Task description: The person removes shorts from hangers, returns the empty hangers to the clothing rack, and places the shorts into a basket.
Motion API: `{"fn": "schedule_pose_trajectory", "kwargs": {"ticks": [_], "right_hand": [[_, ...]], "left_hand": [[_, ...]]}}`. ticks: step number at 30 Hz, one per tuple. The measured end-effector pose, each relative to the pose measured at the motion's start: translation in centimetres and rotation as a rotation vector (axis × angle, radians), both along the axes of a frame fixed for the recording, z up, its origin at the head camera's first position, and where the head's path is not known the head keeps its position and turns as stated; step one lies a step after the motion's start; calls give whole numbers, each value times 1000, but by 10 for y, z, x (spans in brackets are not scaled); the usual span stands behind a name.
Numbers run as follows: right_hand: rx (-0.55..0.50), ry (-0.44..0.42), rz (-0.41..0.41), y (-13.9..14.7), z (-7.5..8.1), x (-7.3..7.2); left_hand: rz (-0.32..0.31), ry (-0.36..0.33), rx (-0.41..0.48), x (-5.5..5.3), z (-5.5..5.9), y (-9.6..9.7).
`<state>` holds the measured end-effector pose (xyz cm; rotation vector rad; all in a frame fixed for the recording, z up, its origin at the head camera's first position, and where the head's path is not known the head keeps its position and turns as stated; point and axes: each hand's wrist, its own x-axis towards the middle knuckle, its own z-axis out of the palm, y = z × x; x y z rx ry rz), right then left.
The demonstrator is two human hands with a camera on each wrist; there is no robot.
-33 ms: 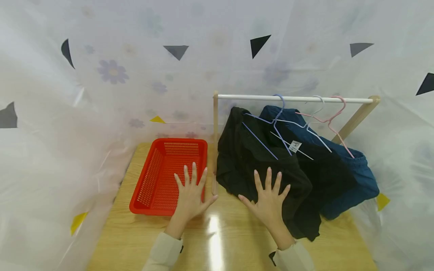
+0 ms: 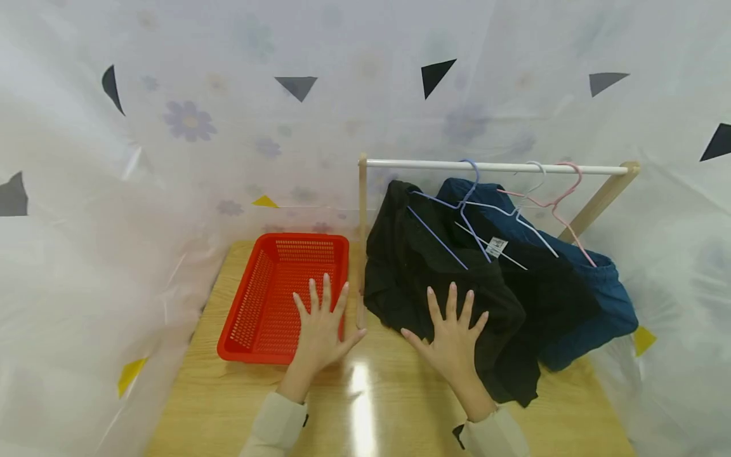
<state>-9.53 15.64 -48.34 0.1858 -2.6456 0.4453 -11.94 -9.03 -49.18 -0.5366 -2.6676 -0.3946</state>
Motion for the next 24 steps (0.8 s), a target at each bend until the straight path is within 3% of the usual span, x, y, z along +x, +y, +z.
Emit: {"fn": "schedule_pose_trajectory", "kwargs": {"ticks": [11, 14, 19, 24], "right_hand": [[-40, 41, -20, 10, 2, 4], [-79, 108, -32, 18, 6, 2], [-181, 354, -13, 37, 12, -7], [-303, 555, -18, 62, 25, -25]], "left_hand": [[-6, -38, 16, -3, 1, 5], [-16, -65, 76, -8, 5, 7], [-26, -94, 346, -30, 16, 14], [-47, -158, 708, -68, 32, 27]]}}
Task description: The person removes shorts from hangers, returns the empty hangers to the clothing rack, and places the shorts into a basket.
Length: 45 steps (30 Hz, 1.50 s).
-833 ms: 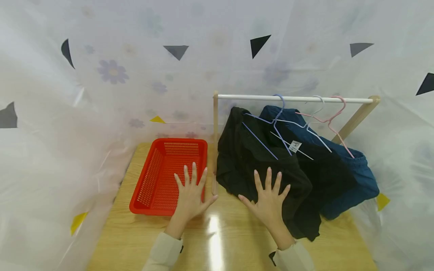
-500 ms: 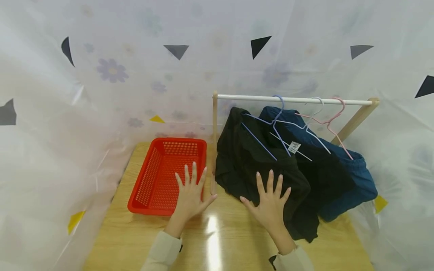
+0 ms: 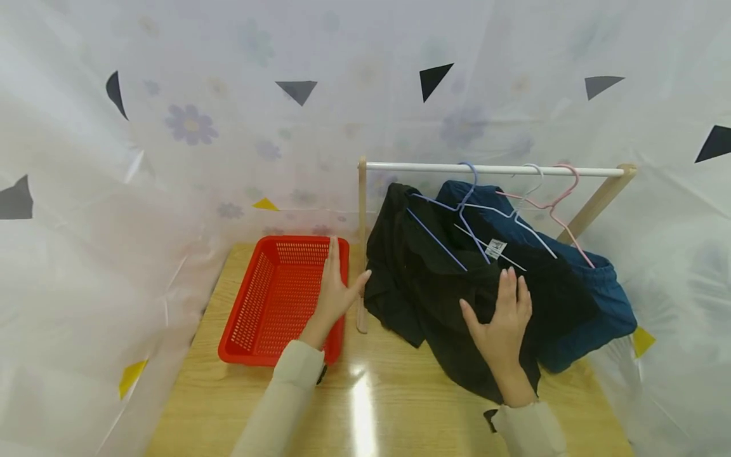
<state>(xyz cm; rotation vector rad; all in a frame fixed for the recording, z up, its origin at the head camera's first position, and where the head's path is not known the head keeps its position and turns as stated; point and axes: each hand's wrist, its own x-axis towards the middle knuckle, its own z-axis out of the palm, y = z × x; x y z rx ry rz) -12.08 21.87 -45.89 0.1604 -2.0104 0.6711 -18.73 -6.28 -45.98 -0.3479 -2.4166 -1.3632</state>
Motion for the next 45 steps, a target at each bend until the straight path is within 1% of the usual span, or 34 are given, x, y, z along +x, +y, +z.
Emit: {"fn": "schedule_pose_trajectory", "kwargs": {"ticks": [2, 4, 7, 10, 13, 14, 16, 19, 22, 25, 28, 31, 37, 40, 45], "right_hand": [[-38, 18, -14, 12, 4, -6], [-60, -8, -29, 23, 7, -11], [-74, -95, -44, 35, 7, -15], [-66, -219, -55, 41, 6, -17], [-80, -322, -63, 42, 5, -17], [-91, -348, -60, 42, 5, -18], [-113, -381, -51, 41, 5, -19], [-127, -408, -31, 39, 4, -21], [-128, -425, -12, 39, 3, -22], [-138, -426, 1, 39, 3, -22], [-153, -400, -13, 37, 1, -22], [-167, -362, -45, 35, 0, -21], [-182, -309, -95, 34, 1, -19], [-179, -274, -100, 35, 4, -19], [-193, -222, -55, 38, 12, -18]], "left_hand": [[-11, -18, 115, -15, 6, 9], [-5, -29, 189, -30, 10, 17], [23, -39, 262, -47, 13, 26], [44, -75, 319, -60, 12, 33], [28, -127, 360, -70, 8, 36], [19, -134, 368, -72, 6, 36], [1, -141, 382, -76, 1, 36], [0, -116, 377, -78, -6, 36], [21, -70, 364, -79, -11, 37], [52, -28, 354, -81, -14, 39], [69, -7, 360, -83, -14, 40], [81, -3, 371, -83, -12, 41], [102, -36, 366, -83, -10, 39], [92, -52, 372, -84, -10, 39], [88, -62, 368, -86, -10, 39]]}}
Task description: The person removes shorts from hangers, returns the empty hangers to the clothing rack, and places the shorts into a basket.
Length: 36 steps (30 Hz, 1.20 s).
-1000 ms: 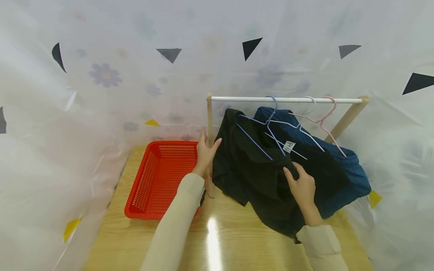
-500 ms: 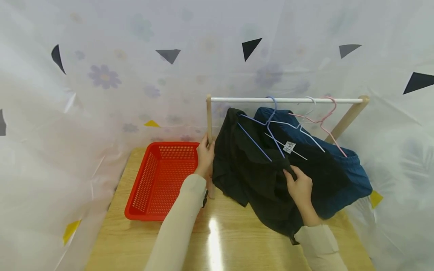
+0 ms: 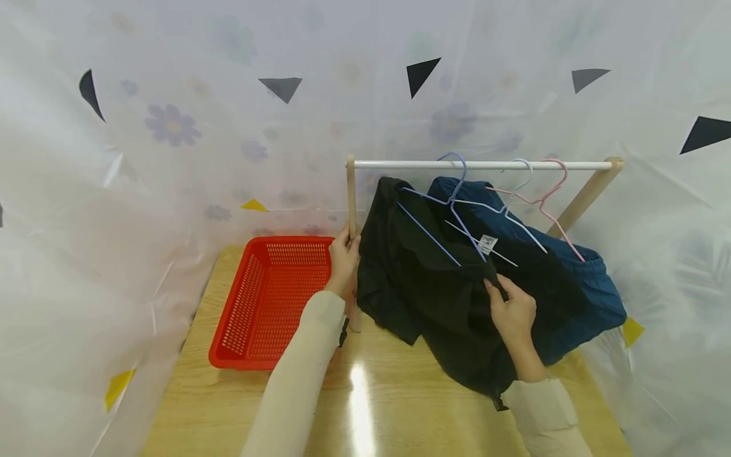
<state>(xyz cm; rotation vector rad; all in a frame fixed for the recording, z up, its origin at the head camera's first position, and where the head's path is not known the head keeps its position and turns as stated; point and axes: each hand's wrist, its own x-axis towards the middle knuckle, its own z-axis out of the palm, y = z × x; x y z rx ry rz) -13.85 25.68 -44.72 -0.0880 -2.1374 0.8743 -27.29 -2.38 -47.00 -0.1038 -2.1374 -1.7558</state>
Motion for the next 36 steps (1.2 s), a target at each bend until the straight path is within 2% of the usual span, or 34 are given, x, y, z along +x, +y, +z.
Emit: {"fn": "schedule_pose_trajectory", "kwargs": {"ticks": [9, 14, 22, 29, 33, 36], "right_hand": [[-55, 56, 105, 11, 20, 13], [-130, 48, 183, 25, 29, 26], [-171, 30, 343, 51, 38, 51], [-196, 14, 527, 64, 28, 65], [-189, -64, 519, 64, 27, 69], [-191, -143, 499, 63, 27, 71]], "left_hand": [[1, -50, -1, 1, 0, -1], [-26, -56, 19, 0, -1, -2], [-65, -40, 25, 0, 0, -6], [-102, -4, 12, 19, 5, -18], [-90, 31, -3, 39, 20, -29], [-114, 50, 12, 57, 33, -38]]}}
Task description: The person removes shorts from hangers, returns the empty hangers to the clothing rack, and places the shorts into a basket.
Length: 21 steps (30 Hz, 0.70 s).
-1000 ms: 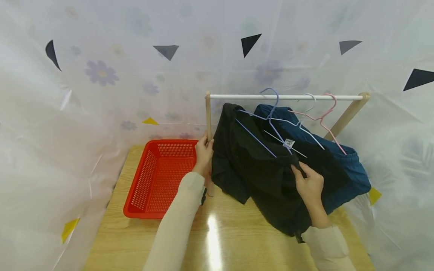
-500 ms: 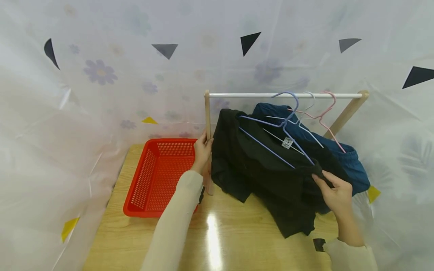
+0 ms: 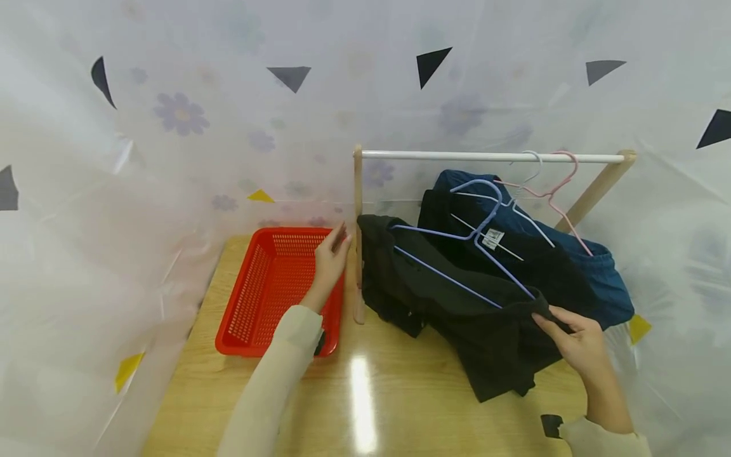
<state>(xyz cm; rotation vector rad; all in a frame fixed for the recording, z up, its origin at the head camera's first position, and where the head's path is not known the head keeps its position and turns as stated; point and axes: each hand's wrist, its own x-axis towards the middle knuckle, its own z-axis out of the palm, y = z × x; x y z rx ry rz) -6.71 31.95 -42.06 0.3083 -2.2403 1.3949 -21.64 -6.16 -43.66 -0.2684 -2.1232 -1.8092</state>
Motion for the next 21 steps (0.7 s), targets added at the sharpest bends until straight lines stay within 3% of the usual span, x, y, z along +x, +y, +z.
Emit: {"fn": "schedule_pose_trajectory", "kwargs": {"ticks": [2, 5, 11, 14, 16, 21], "right_hand": [[7, -35, 15, 2, 1, 0], [28, -76, 48, 5, 2, 1], [80, -171, 157, 9, 4, 3], [94, -160, 226, 9, 6, 2], [93, -139, 277, 7, 6, 0], [64, -118, 402, 0, 8, -6]], "left_hand": [[-35, 1, -13, 8, 8, -5], [-95, 1, -72, 13, 8, -14], [-177, 112, -351, 25, 4, -30], [-229, 181, -455, 32, 6, -36], [-254, 181, -519, 37, 8, -39], [-239, 177, -691, 49, 12, -48]]}}
